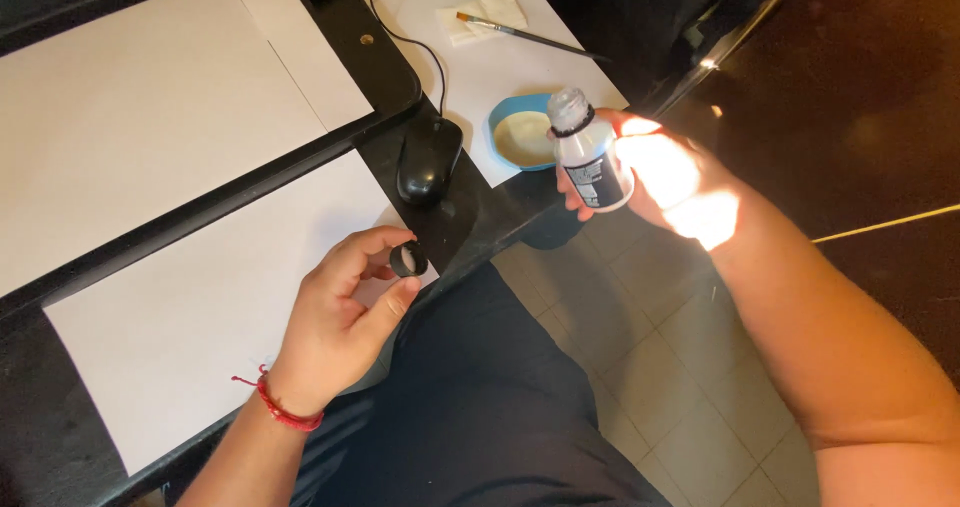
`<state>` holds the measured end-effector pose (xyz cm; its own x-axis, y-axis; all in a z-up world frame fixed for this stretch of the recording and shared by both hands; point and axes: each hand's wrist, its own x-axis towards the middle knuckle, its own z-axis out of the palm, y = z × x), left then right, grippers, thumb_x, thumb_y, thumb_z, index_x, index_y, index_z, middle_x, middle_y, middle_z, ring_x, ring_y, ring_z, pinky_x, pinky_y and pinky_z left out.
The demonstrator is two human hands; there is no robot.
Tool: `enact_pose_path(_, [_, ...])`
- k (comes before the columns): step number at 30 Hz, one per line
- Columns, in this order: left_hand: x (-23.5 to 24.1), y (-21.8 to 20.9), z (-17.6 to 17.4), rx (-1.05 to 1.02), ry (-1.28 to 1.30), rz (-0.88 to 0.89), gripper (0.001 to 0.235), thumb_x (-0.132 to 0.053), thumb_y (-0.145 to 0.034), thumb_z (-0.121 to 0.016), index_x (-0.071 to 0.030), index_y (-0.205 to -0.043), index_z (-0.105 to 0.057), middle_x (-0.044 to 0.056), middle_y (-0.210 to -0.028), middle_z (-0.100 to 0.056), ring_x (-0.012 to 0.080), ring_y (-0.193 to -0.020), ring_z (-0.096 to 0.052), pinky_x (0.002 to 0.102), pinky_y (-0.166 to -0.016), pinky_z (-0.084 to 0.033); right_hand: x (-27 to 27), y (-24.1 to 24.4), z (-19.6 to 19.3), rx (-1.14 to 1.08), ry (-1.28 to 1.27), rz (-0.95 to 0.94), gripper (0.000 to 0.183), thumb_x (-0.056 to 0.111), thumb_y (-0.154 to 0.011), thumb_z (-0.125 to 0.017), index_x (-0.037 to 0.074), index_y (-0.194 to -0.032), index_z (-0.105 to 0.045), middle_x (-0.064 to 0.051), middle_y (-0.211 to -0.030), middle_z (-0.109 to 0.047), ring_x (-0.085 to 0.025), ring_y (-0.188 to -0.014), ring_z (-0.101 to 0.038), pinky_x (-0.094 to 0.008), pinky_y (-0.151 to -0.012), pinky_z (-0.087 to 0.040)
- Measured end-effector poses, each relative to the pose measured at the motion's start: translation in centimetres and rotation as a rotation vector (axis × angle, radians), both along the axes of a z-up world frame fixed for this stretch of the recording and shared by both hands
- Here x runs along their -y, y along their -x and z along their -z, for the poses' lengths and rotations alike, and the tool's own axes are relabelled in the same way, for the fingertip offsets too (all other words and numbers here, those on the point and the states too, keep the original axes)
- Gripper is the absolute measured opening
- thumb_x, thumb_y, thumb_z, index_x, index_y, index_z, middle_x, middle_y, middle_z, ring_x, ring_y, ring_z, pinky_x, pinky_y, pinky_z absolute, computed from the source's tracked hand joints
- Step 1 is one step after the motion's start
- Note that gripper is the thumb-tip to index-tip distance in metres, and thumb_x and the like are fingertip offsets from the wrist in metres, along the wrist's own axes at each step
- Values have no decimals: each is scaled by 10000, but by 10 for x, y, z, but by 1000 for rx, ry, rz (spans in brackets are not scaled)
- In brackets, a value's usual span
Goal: Applying a liquid coating or glue to the edges and surfaces of a small laser-cut wooden box using a paintbrush.
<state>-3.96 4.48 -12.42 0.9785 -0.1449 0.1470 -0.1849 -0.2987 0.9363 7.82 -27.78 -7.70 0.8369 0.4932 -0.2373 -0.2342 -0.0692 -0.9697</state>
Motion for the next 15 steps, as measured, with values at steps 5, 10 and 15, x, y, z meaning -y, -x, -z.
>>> enact_pose_path(5, [12, 2, -38, 11, 62, 10, 355, -212, -935, -581, -86, -1266, -613, 55, -1167, -670, 162, -951, -702, 288, -840, -562, -28, 30, -4, -71, -306, -278, 710, 528, -857, -721, -14, -1278, -538, -193, -941, -650, -220, -754, -644, -331, -666, -551])
enact_pose_path(10, [17, 7, -46, 149, 166, 56, 376, -180, -985, -573, -39, -1333, -575, 59, -1056, -562, 133, -820, -552, 258, -736, -477, -52, 57, -7, -62, -308, -308, 758, 612, -842, -719, 13, -1277, -553, -157, -864, -631, -214, -693, -606, -311, -581, -462])
enact_pose_path(15, [17, 11, -42, 163, 248, 80, 359, -154, -1007, -559, -68, -1356, -562, 6, -922, -475, 121, -796, -477, 251, -750, -421, -73, 79, -12, 85, -452, -365, 584, 549, -998, -535, 39, -1282, -528, -138, -752, -548, -210, -654, -504, -338, -576, -402])
